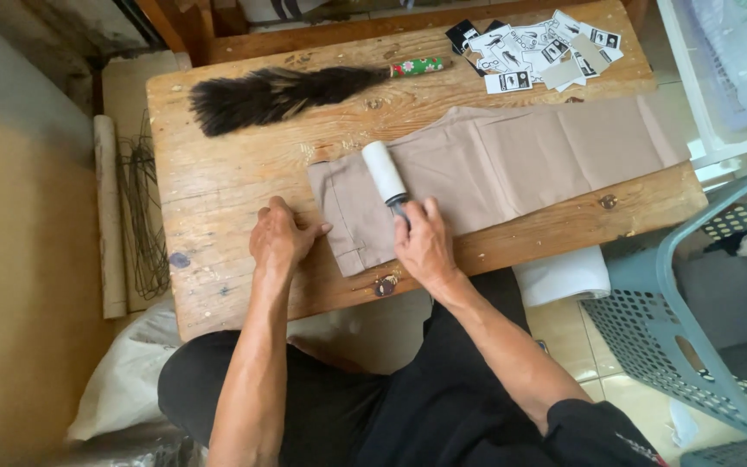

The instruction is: The person retrieves a pair of beige trousers from a laundry basket, lays them flat on a wooden table, and uses a lint roller to clean the fabric. They roll the garment tightly from the bottom up, repeatedly using the lint roller to smooth and clean the surface as they fold.

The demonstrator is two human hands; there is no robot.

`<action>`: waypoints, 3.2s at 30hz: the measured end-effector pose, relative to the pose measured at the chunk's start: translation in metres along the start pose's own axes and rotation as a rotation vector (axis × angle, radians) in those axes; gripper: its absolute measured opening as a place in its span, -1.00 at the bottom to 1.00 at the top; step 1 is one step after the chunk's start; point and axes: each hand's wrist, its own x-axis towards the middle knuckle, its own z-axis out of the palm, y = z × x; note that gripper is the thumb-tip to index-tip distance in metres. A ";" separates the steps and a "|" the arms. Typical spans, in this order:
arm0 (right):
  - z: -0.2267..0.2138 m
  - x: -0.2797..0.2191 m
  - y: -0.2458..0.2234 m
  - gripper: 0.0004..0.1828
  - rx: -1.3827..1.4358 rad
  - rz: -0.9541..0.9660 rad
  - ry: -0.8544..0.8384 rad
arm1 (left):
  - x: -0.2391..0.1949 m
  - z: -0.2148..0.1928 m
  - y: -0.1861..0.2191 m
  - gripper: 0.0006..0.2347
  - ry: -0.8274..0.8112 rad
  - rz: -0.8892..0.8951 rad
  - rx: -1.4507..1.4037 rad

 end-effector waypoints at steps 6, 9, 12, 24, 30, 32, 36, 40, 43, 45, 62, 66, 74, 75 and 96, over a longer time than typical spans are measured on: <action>0.002 0.008 -0.040 -0.93 0.074 -0.036 -0.036 | 0.005 0.003 0.001 -0.47 -0.058 0.015 0.078; -0.001 0.015 -0.012 -0.91 -0.051 -0.009 -0.053 | 0.003 -0.003 0.006 -0.46 -0.054 -0.027 0.036; -0.027 0.028 0.040 -0.91 -0.242 0.064 0.042 | -0.001 -0.009 0.009 -0.49 -0.053 -0.031 0.018; -0.032 -0.056 -0.026 -0.84 -0.097 -0.126 -0.022 | 0.015 0.018 -0.009 -0.58 -0.037 0.026 -0.008; -0.063 -0.029 0.098 -0.84 -0.324 0.090 0.312 | 0.021 0.015 -0.007 -0.61 -0.012 0.034 -0.005; -0.075 -0.033 0.106 -0.81 -0.245 0.220 0.288 | 0.020 0.022 -0.013 -0.63 -0.036 0.037 -0.017; -0.033 -0.050 0.032 -0.79 -0.151 0.136 0.186 | -0.003 0.008 0.015 -0.65 -0.112 -0.005 -0.184; -0.019 -0.075 -0.023 -0.81 -0.017 -0.063 0.058 | -0.002 0.023 0.010 -0.53 -0.137 0.057 -0.091; -0.042 -0.083 0.019 -0.80 -0.136 -0.015 0.115 | -0.008 0.019 0.011 -0.53 -0.128 0.070 -0.081; -0.066 -0.081 0.055 -0.80 -0.214 0.051 0.179 | -0.008 0.018 0.012 -0.54 -0.117 0.078 -0.092; -0.103 -0.105 0.129 -0.80 -0.233 0.075 0.373 | -0.023 0.025 0.022 -0.52 -0.005 0.088 -0.075; -0.121 -0.098 0.120 -0.80 -0.134 0.121 0.391 | -0.051 0.020 0.052 -0.50 0.013 0.087 -0.188; -0.094 -0.096 0.076 -0.71 0.006 0.179 0.325 | -0.055 0.004 0.050 -0.49 -0.026 0.059 -0.399; -0.089 -0.096 0.067 -0.71 0.008 0.181 0.329 | -0.053 -0.001 0.037 -0.49 -0.025 0.063 -0.396; -0.081 -0.079 0.070 -0.79 -0.193 0.342 0.232 | -0.042 0.028 0.055 -0.04 -0.333 0.261 0.441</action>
